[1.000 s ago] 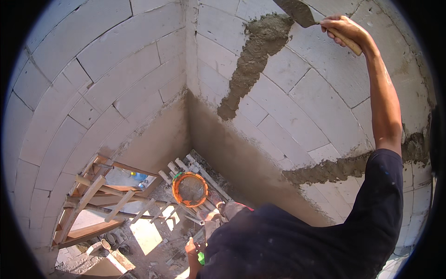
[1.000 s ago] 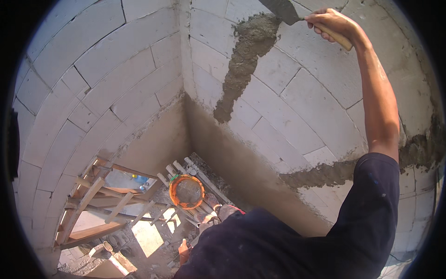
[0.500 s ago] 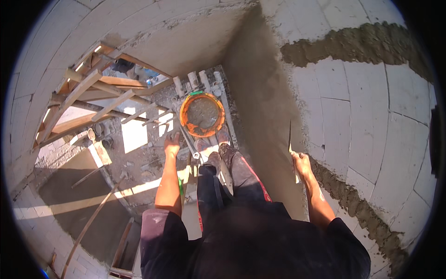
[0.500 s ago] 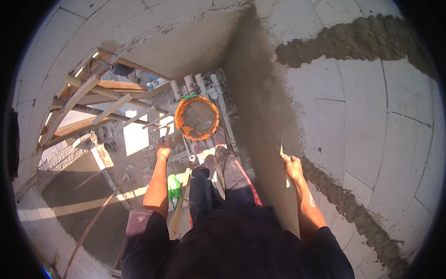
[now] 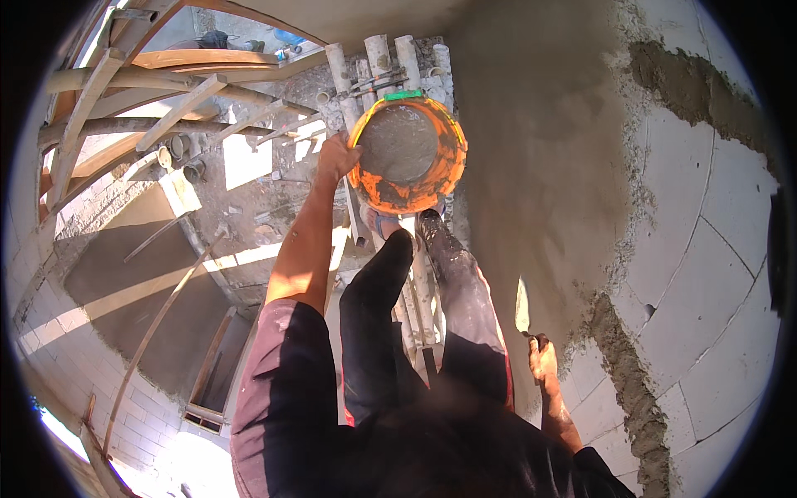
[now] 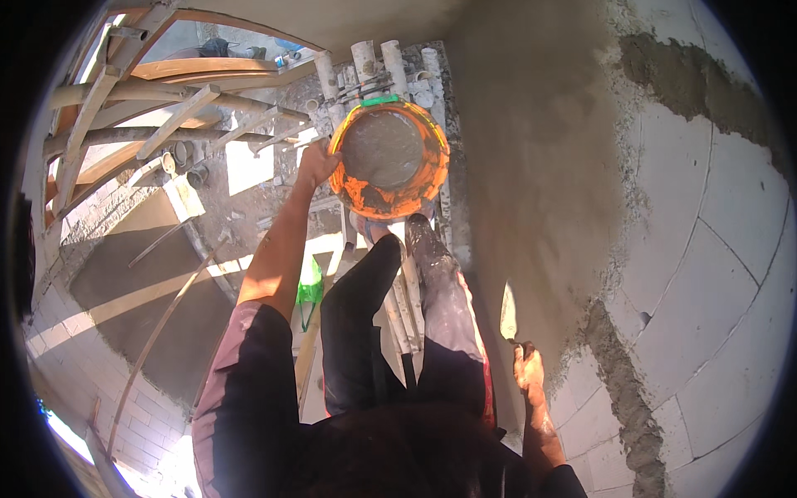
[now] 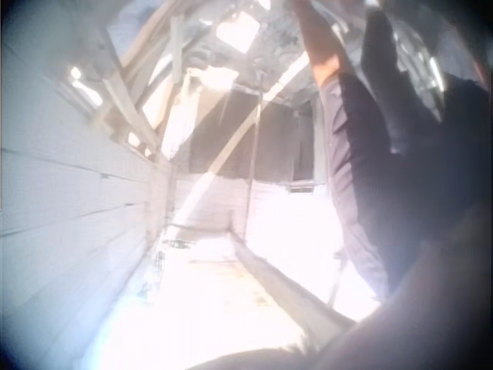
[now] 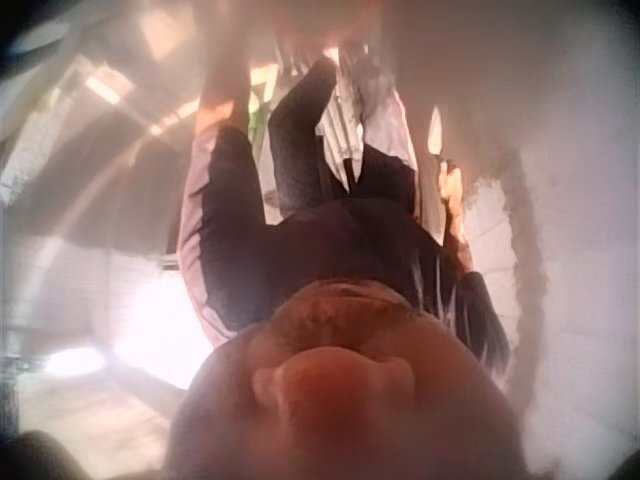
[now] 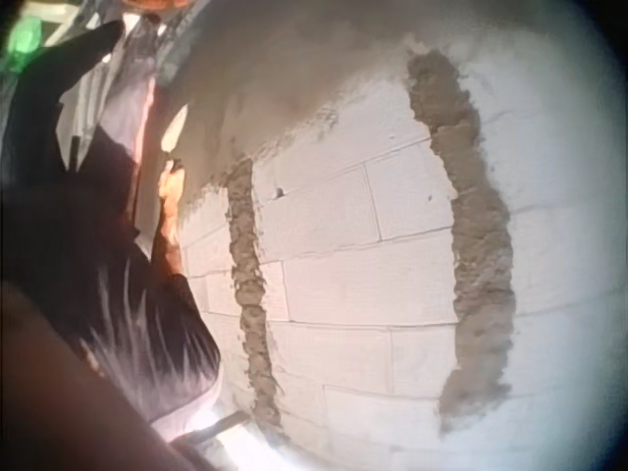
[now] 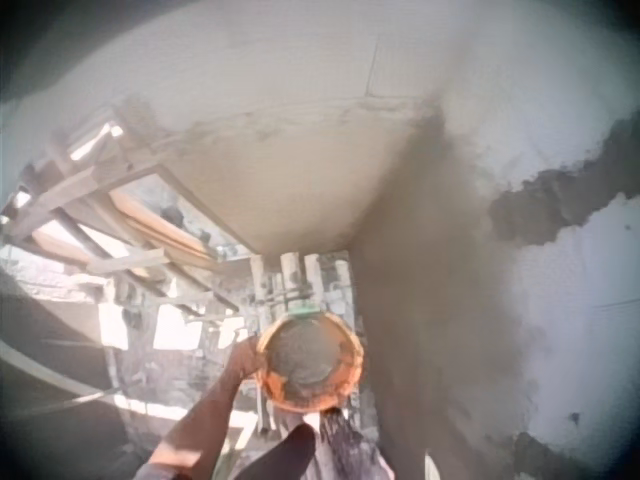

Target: The person applies mortar to the joints of a white block wall using a trowel and levels it with a metal straightedge.

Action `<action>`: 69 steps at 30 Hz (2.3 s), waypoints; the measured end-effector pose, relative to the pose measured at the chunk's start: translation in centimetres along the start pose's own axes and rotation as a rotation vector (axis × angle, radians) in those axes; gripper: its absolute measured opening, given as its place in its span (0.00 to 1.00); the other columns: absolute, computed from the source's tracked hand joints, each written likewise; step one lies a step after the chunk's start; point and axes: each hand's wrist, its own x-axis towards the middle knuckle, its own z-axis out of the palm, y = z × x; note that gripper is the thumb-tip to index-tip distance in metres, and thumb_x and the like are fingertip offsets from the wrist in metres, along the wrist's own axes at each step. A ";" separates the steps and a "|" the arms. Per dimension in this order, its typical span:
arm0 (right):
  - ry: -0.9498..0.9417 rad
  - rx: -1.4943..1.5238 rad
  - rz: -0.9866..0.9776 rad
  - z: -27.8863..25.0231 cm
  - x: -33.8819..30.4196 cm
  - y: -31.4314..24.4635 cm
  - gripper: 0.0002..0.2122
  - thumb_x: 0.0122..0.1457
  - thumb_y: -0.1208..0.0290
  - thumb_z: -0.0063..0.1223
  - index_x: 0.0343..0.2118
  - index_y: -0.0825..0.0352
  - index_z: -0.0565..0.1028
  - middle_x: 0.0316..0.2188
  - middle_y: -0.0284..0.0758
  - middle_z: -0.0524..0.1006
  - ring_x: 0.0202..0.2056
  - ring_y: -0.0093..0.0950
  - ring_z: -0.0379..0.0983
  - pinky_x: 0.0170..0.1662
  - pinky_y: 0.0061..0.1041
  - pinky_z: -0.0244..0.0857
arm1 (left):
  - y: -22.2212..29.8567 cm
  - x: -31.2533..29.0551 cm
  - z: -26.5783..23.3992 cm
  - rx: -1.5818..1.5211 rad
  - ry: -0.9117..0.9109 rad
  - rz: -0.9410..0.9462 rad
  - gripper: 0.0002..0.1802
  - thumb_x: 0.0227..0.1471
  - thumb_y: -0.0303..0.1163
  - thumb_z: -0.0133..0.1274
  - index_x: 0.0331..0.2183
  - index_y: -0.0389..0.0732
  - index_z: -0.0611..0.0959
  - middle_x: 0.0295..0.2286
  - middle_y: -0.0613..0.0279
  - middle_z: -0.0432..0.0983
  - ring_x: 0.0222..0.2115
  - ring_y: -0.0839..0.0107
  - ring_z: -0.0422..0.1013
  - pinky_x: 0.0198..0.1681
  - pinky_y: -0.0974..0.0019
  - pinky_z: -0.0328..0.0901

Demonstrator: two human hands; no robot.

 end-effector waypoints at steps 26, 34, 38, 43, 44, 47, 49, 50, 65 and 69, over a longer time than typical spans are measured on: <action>0.143 -0.701 -1.293 -15.5 -25.4 -29.0 0.10 0.58 0.61 0.54 0.34 0.63 0.76 0.28 0.44 0.78 0.33 0.43 0.78 0.37 0.42 0.73 | 21.6 -48.5 -24.2 -0.664 0.557 0.202 0.13 0.52 0.27 0.57 0.20 0.38 0.74 0.17 0.76 0.61 0.19 0.84 0.54 0.22 0.71 0.49; 0.157 -0.605 -1.296 -17.0 -27.2 -24.8 0.17 0.60 0.52 0.53 0.40 0.63 0.77 0.31 0.45 0.80 0.36 0.48 0.77 0.41 0.46 0.70 | 22.0 -51.0 -25.0 -0.819 0.642 0.119 0.07 0.53 0.24 0.55 0.24 0.36 0.79 0.18 0.76 0.65 0.19 0.85 0.57 0.22 0.74 0.52; 0.343 -0.449 -1.320 -15.5 -24.9 -25.6 0.17 0.61 0.52 0.52 0.38 0.64 0.74 0.29 0.46 0.79 0.33 0.49 0.77 0.37 0.48 0.70 | 22.1 -51.0 -24.9 -0.891 0.674 0.128 0.06 0.52 0.23 0.56 0.23 0.36 0.79 0.18 0.75 0.65 0.19 0.84 0.57 0.22 0.73 0.51; 0.424 -0.197 -1.341 -18.3 -28.8 -23.8 0.19 0.58 0.58 0.57 0.47 0.66 0.75 0.38 0.46 0.79 0.39 0.46 0.77 0.42 0.46 0.70 | 19.7 -48.6 -22.8 -0.875 0.744 0.201 0.10 0.52 0.22 0.56 0.22 0.39 0.74 0.16 0.76 0.60 0.16 0.83 0.54 0.19 0.72 0.49; 0.589 -0.210 -1.426 -19.2 -29.5 -22.9 0.20 0.57 0.59 0.58 0.48 0.68 0.74 0.38 0.47 0.78 0.39 0.46 0.77 0.42 0.45 0.70 | 21.6 -49.4 -23.6 -1.023 0.691 0.170 0.11 0.53 0.22 0.56 0.21 0.40 0.74 0.16 0.76 0.60 0.15 0.83 0.53 0.19 0.72 0.48; 0.546 -0.342 -1.360 -25.9 -39.0 -21.9 0.17 0.57 0.58 0.59 0.37 0.71 0.78 0.24 0.49 0.79 0.32 0.49 0.77 0.37 0.44 0.71 | 17.3 -46.2 -21.5 -0.982 0.728 0.244 0.11 0.53 0.25 0.55 0.21 0.38 0.74 0.16 0.76 0.59 0.16 0.83 0.53 0.19 0.72 0.48; 0.455 -0.242 -1.435 -30.6 -44.4 -19.8 0.17 0.58 0.59 0.58 0.36 0.72 0.78 0.23 0.48 0.78 0.29 0.46 0.77 0.34 0.41 0.71 | 16.9 -46.6 -21.3 -0.951 0.729 0.245 0.10 0.53 0.25 0.54 0.21 0.37 0.74 0.16 0.75 0.59 0.17 0.82 0.53 0.20 0.71 0.48; 0.363 -0.171 -1.479 -33.4 -45.9 -18.2 0.16 0.59 0.59 0.58 0.36 0.72 0.78 0.22 0.46 0.79 0.26 0.42 0.78 0.32 0.37 0.71 | 16.7 -46.6 -21.2 -0.960 0.704 0.256 0.10 0.52 0.25 0.54 0.21 0.36 0.75 0.16 0.74 0.60 0.17 0.82 0.53 0.20 0.71 0.48; 1.162 -0.223 -0.997 -46.5 -50.5 -13.3 0.11 0.61 0.62 0.56 0.29 0.66 0.74 0.19 0.31 0.73 0.23 0.26 0.73 0.28 0.28 0.66 | 16.6 -47.1 -20.7 -0.882 0.722 0.184 0.10 0.48 0.22 0.52 0.18 0.38 0.72 0.13 0.71 0.62 0.11 0.80 0.55 0.14 0.69 0.51; 0.885 -0.547 -1.138 -32.1 -39.0 -16.5 0.08 0.60 0.67 0.55 0.37 0.64 0.74 0.34 0.37 0.78 0.35 0.39 0.76 0.37 0.41 0.69 | 21.4 -47.5 -23.1 -0.662 0.615 0.240 0.08 0.51 0.24 0.55 0.22 0.36 0.75 0.16 0.74 0.63 0.18 0.83 0.58 0.21 0.71 0.53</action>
